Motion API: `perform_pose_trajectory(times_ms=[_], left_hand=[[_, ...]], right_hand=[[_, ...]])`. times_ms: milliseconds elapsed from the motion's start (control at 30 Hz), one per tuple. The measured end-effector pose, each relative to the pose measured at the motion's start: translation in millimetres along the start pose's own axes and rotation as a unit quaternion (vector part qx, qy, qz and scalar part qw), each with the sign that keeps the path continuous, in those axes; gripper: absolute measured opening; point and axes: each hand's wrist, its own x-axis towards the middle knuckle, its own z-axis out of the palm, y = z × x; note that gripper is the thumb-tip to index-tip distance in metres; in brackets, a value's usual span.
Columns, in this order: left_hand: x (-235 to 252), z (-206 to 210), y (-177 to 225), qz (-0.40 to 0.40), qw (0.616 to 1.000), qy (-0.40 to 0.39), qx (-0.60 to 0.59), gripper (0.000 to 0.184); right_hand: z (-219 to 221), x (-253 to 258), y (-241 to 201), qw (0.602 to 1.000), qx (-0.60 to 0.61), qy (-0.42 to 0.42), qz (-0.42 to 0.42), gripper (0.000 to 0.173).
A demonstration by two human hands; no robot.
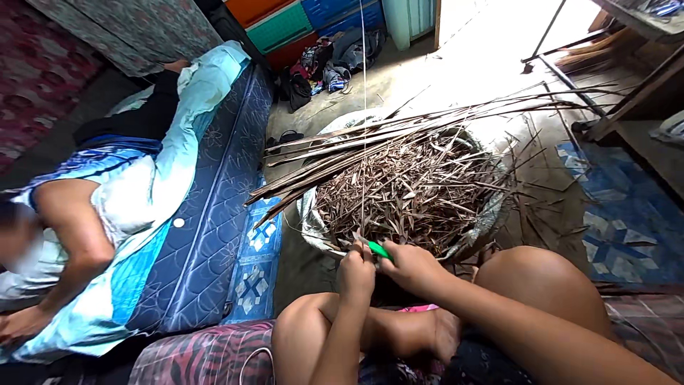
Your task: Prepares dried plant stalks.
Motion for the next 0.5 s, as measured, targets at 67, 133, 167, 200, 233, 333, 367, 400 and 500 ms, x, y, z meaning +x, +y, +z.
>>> perform_pose_trajectory(times_ms=[67,133,167,200,233,333,367,400,500], left_hand=[[3,0,0,-0.009,1.000,0.021,0.006,0.041],[5,0,2,-0.004,1.000,0.024,0.016,0.045],[6,1,3,-0.003,1.000,0.022,0.018,0.045],[6,2,5,-0.004,1.000,0.019,0.021,0.045],[8,4,6,-0.009,0.999,0.015,0.027,0.045],[11,7,8,-0.024,0.999,0.003,0.034,0.039],[12,8,8,-0.018,0.999,0.006,0.029,0.038],[11,9,9,-0.006,1.000,0.007,0.020,0.040],[4,11,9,0.033,0.999,0.003,-0.028,0.044]], right_hand=[[6,-2,-6,0.999,-0.026,-0.023,0.019,0.038],[9,-1,-10,0.998,-0.044,-0.026,0.038,0.038],[10,1,-11,0.997,-0.055,-0.018,0.046,0.037],[11,3,-11,0.996,-0.067,-0.006,0.054,0.036],[13,7,-11,0.995,-0.079,0.009,0.060,0.036],[16,22,-7,0.993,-0.087,0.046,0.069,0.035],[15,27,-7,0.992,-0.086,0.059,0.074,0.036],[12,32,-6,0.990,-0.082,0.069,0.086,0.036],[-8,41,1,0.985,-0.055,0.103,0.131,0.036]])
